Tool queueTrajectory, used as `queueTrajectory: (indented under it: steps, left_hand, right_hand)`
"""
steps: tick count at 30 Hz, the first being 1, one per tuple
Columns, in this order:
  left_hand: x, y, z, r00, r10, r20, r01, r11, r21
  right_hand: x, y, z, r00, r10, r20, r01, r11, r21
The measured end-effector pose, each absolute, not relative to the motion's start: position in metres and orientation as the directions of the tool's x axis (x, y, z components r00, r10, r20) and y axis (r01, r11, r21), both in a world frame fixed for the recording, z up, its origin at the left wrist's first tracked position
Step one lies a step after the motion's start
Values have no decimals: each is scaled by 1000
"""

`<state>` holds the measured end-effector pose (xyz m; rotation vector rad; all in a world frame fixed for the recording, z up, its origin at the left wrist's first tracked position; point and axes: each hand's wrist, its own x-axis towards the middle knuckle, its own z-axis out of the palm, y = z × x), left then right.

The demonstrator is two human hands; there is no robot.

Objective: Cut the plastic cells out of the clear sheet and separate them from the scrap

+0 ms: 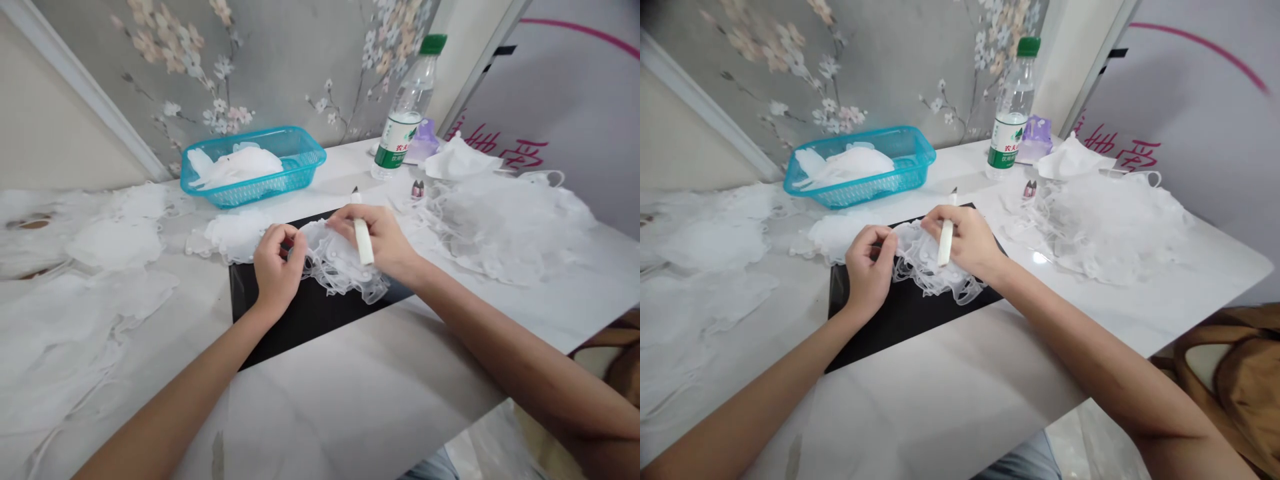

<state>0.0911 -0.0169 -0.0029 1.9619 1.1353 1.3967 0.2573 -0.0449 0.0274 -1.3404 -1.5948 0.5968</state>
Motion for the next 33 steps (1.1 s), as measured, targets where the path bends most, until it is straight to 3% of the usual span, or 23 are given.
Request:
queueTrajectory:
  steps: [5, 11, 15, 33]
  left_hand:
    - [90, -16, -4, 219, 828, 516, 326, -560, 761]
    - [91, -17, -5, 274, 799, 536, 308, -600, 738]
    - [92, -17, -4, 286, 803, 522, 282, -592, 755]
    - [96, -15, -5, 329, 791, 516, 254, -600, 759]
  right_hand:
    - [257, -47, 27, -166, 921, 353, 676, 367, -639]
    - [255, -49, 24, -116, 904, 411, 879, 286, -382]
    - [254, -50, 22, -103, 891, 441, 922, 252, -293]
    - [246, -50, 18, 176, 905, 388, 842, 66, -535]
